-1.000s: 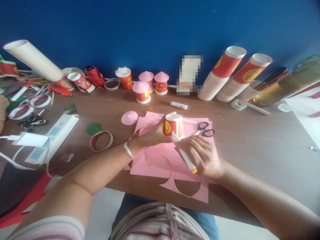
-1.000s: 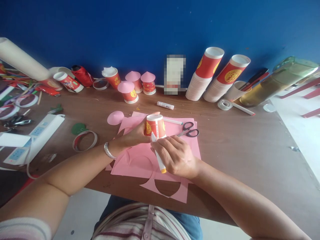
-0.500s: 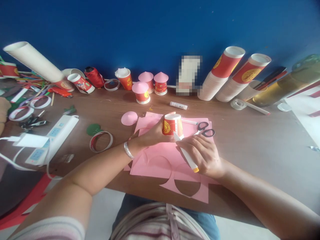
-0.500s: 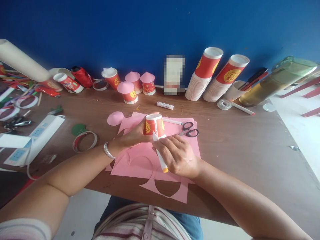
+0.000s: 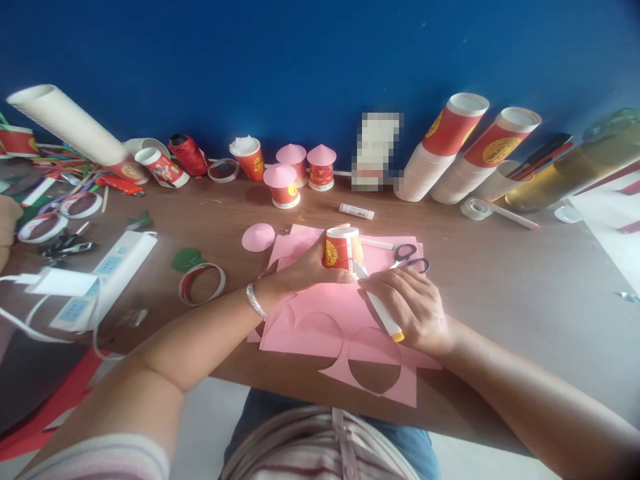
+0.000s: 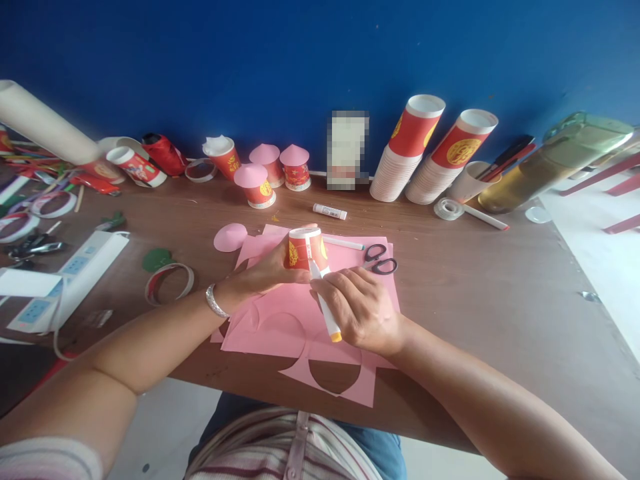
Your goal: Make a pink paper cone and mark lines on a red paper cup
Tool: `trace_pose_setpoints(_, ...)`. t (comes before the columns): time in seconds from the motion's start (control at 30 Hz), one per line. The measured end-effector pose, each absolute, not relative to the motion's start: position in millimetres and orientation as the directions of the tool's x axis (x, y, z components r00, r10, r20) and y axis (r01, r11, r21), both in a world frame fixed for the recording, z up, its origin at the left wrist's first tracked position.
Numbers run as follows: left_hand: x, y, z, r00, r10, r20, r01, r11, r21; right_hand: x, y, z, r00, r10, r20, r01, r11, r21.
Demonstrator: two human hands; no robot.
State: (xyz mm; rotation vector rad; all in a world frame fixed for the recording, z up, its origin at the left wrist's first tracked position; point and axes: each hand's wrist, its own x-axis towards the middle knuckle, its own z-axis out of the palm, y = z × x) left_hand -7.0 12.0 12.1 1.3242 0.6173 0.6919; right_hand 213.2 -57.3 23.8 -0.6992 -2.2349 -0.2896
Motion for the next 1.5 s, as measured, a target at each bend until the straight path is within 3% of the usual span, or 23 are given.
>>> trace_pose_setpoints(0.5, -5.4, 11.8, 14.4, 0.670, 0.742, 0.018, -0.201, 0.158, 0.967, 217.4, -55.5, 20.2, -0.561, 0.398, 0.726, 0.572, 0.820, -0.008)
trace_pose_setpoints(1.5, -6.5, 14.3, 13.1, 0.711, 0.703, -0.005, -0.180, 0.189, 0.965, 221.4, -55.1, 21.4, -0.569, 0.421, 0.706, 0.579, 0.815, -0.020)
